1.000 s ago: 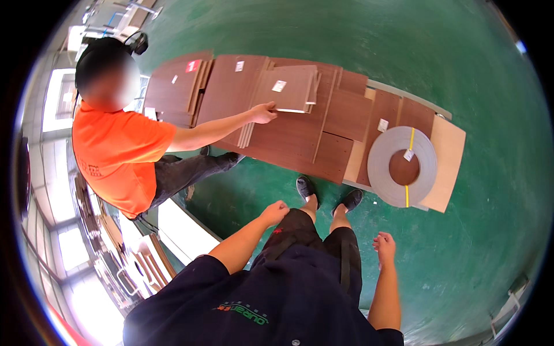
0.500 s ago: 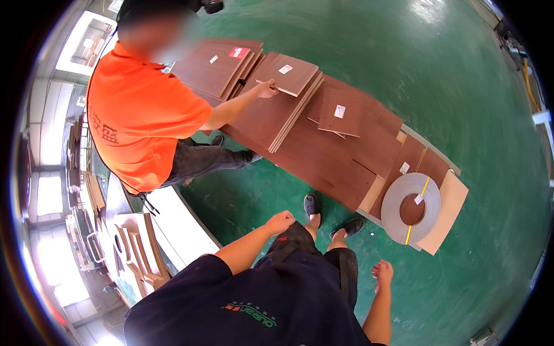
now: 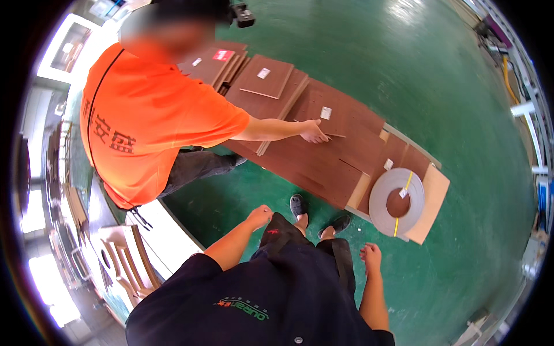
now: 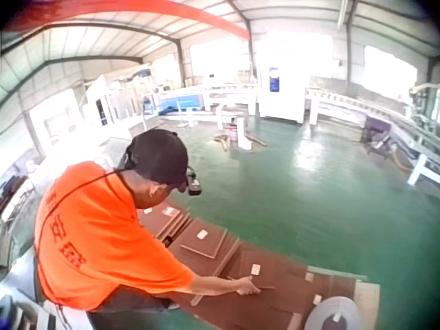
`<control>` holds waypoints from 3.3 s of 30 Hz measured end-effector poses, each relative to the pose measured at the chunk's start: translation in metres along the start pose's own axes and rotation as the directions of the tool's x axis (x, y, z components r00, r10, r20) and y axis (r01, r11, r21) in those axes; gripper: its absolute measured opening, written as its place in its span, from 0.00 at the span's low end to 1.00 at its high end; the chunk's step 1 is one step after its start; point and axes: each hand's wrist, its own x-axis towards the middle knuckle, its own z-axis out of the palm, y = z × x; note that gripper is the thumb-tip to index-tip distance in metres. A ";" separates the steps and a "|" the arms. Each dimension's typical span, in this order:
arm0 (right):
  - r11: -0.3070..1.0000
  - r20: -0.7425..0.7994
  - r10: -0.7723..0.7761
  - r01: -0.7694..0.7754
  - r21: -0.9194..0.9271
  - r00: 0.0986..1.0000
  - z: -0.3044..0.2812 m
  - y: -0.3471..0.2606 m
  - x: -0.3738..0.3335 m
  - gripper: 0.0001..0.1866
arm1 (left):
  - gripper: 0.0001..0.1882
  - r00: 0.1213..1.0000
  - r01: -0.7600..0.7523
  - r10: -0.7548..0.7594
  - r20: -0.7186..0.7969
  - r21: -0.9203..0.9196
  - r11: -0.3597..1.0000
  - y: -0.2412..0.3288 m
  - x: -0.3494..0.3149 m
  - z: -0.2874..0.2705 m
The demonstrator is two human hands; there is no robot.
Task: The person pushes a cart loaded with brown boards through a factory, stops to rearrange boards on a table with another person, and then lifts a large shaped board.
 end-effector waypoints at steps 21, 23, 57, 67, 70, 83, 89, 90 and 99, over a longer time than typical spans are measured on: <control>0.999 0.036 0.036 -0.036 0.001 0.999 -0.019 0.049 0.005 0.14 | 0.16 0.978 -0.202 0.200 -0.067 -0.035 0.979 0.043 0.000 0.018; 0.998 0.015 0.065 -0.065 -0.001 0.998 -0.021 0.048 0.006 0.15 | 0.17 0.983 -0.182 0.180 -0.040 -0.051 0.982 0.047 -0.008 0.012; 0.615 0.881 0.022 0.688 -0.385 0.473 0.305 -0.095 -0.060 0.09 | 0.21 0.395 0.133 -0.917 0.058 -0.991 -0.005 -0.217 -0.368 0.363; 0.625 0.789 0.419 0.487 -0.610 0.450 0.387 0.141 -0.233 0.14 | 0.18 0.150 -0.557 -0.979 0.134 -0.807 -0.196 -0.423 -0.537 0.327; 0.607 0.757 0.542 0.454 -0.653 0.364 0.398 0.219 -0.319 0.13 | 0.18 0.113 -0.748 -0.976 0.187 -0.631 -0.208 -0.493 -0.611 0.313; 0.569 0.574 0.818 0.209 -0.795 -0.041 0.494 0.467 -0.545 0.17 | 0.25 0.140 -0.755 -0.990 -0.015 -0.649 -0.097 -0.769 -0.724 0.164; 0.590 0.592 0.806 0.107 -0.800 -0.009 0.490 0.496 -0.600 0.20 | 0.29 0.392 -0.649 -0.913 -0.115 -0.738 -0.186 -0.838 -0.723 0.079; 0.594 0.597 0.802 0.090 -0.800 0.020 0.488 0.503 -0.603 0.20 | 0.29 0.401 -0.641 -0.907 -0.131 -0.747 -0.175 -0.852 -0.719 0.067; 0.747 0.902 0.376 0.508 -0.430 0.211 0.459 0.572 -0.623 0.20 | 0.27 0.713 -0.657 -0.662 -0.232 -0.550 -0.515 -0.917 -0.692 0.010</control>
